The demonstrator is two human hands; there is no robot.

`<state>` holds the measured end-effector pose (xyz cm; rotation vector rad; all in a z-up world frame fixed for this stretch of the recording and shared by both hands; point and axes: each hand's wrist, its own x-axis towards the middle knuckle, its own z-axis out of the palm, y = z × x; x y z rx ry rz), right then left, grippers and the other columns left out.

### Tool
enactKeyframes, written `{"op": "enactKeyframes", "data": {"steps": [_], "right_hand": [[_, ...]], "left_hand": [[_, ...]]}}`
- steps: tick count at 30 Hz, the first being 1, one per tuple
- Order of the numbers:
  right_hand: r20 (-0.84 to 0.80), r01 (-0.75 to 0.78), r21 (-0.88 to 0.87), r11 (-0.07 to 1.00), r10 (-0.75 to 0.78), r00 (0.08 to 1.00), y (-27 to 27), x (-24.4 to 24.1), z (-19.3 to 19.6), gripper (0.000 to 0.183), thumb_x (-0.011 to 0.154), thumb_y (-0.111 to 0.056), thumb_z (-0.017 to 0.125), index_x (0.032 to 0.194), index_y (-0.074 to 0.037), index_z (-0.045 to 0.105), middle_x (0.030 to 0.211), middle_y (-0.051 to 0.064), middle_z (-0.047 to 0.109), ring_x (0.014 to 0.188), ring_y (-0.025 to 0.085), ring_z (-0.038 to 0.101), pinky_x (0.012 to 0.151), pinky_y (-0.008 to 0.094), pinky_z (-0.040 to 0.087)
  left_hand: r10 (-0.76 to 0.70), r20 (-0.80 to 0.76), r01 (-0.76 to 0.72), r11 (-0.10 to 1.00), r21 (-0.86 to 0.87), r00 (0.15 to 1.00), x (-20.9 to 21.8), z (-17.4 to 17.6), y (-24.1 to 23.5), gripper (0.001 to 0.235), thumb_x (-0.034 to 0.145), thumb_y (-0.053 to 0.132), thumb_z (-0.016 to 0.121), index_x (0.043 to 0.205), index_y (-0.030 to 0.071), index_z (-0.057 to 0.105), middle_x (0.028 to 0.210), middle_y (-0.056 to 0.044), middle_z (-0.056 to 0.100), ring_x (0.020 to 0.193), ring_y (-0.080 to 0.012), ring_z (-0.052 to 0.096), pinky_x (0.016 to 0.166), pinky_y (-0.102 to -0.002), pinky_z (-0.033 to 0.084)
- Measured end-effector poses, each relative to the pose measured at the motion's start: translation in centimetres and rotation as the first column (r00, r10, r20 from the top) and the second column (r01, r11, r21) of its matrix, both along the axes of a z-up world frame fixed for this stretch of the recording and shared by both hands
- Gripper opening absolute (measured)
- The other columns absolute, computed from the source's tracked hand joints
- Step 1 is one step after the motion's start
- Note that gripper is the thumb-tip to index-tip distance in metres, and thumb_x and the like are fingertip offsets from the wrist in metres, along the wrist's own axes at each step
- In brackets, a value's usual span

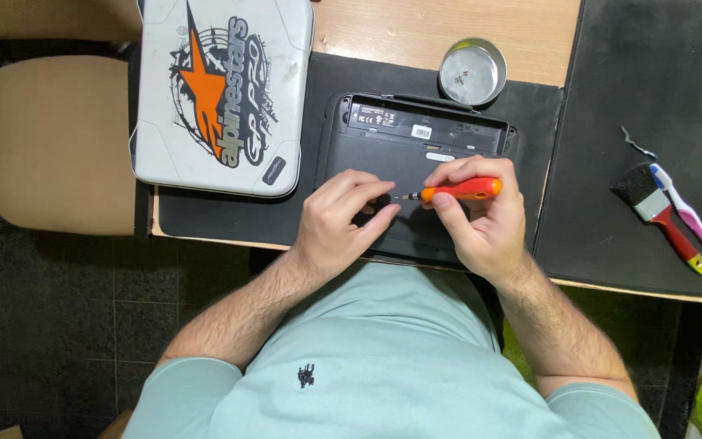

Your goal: The person uses a screwdriver to remove screws from the bottom of a laptop. They place the screws into a small metal tin and continue unscrewing various screws around the laptop's base.

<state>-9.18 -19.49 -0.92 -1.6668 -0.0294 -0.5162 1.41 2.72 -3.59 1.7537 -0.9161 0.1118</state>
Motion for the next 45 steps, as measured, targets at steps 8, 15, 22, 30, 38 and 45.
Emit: {"op": "enactKeyframes", "data": {"steps": [8, 15, 22, 30, 38, 45], "right_hand": [[0.013, -0.012, 0.032, 0.999, 0.011, 1.000, 0.8, -0.8, -1.1, 0.030, 0.122, -0.007, 0.074, 0.137, 0.010, 0.054, 0.113, 0.030, 0.077, 0.104, 0.032, 0.083, 0.086, 0.042, 0.077], [0.062, -0.139, -0.076, 0.987, 0.144, 0.988, 4.0, 0.6, -1.4, 0.032, 0.123, -0.018, 0.073, 0.120, 0.013, 0.063, 0.107, 0.030, 0.079, 0.096, 0.036, 0.084, 0.084, 0.046, 0.073], [-0.001, -0.200, -0.246, 0.948, 0.206, 0.978, 8.6, 2.7, -3.0, 0.029, 0.122, -0.021, 0.078, 0.122, 0.005, 0.066, 0.106, 0.020, 0.088, 0.089, 0.033, 0.085, 0.084, 0.046, 0.070], [0.051, -0.102, -0.518, 0.850, 0.149, 0.987, 9.5, 4.4, -5.1, 0.028, 0.124, -0.028, 0.079, 0.123, -0.001, 0.069, 0.100, 0.007, 0.090, 0.079, 0.032, 0.086, 0.077, 0.045, 0.071], [0.056, -0.104, -0.571, 0.814, 0.165, 0.985, 9.6, 4.3, -5.6, 0.031, 0.123, -0.031, 0.081, 0.121, -0.002, 0.071, 0.098, 0.005, 0.089, 0.078, 0.032, 0.087, 0.077, 0.042, 0.071], [0.079, -0.073, -0.554, 0.829, 0.140, 0.987, 9.9, 4.4, -5.8, 0.033, 0.121, -0.033, 0.083, 0.119, -0.002, 0.072, 0.097, 0.005, 0.090, 0.079, 0.033, 0.088, 0.076, 0.043, 0.071]], "left_hand": [[0.103, 0.157, -0.098, 0.994, -0.044, 0.982, 0.0, -1.0, 5.9, 0.017, 0.105, 0.006, 0.096, 0.122, 0.009, 0.092, 0.107, -0.007, 0.085, 0.094, -0.0318, 0.083, 0.086, -0.046, 0.071], [0.114, 0.293, -0.105, 0.993, -0.046, 0.949, -0.4, -2.8, 10.5, 0.020, 0.108, 0.019, 0.098, 0.119, 0.005, 0.089, 0.124, -0.015, 0.090, 0.106, -0.0391, 0.087, 0.092, -0.053, 0.072], [0.158, 0.361, -0.126, 0.986, -0.112, 0.919, -0.3, -4.6, 11.0, 0.018, 0.108, 0.017, 0.097, 0.116, 0.004, 0.088, 0.130, -0.018, 0.090, 0.111, -0.0390, 0.089, 0.093, -0.051, 0.075], [0.193, 0.431, -0.114, 0.973, -0.203, 0.881, 0.1, -5.4, 11.2, 0.016, 0.116, 0.019, 0.086, 0.112, 0.004, 0.089, 0.121, -0.019, 0.092, 0.102, -0.0374, 0.091, 0.090, -0.047, 0.076], [0.197, 0.449, -0.112, 0.972, -0.208, 0.872, 0.3, -6.4, 11.2, 0.017, 0.116, 0.019, 0.086, 0.113, 0.002, 0.088, 0.120, -0.019, 0.092, 0.101, -0.0363, 0.091, 0.089, -0.047, 0.077], [0.192, 0.468, -0.108, 0.974, -0.201, 0.862, 0.5, -6.2, 11.2, 0.016, 0.114, 0.018, 0.088, 0.112, 0.002, 0.088, 0.119, -0.019, 0.092, 0.099, -0.0356, 0.091, 0.088, -0.047, 0.077]]}}
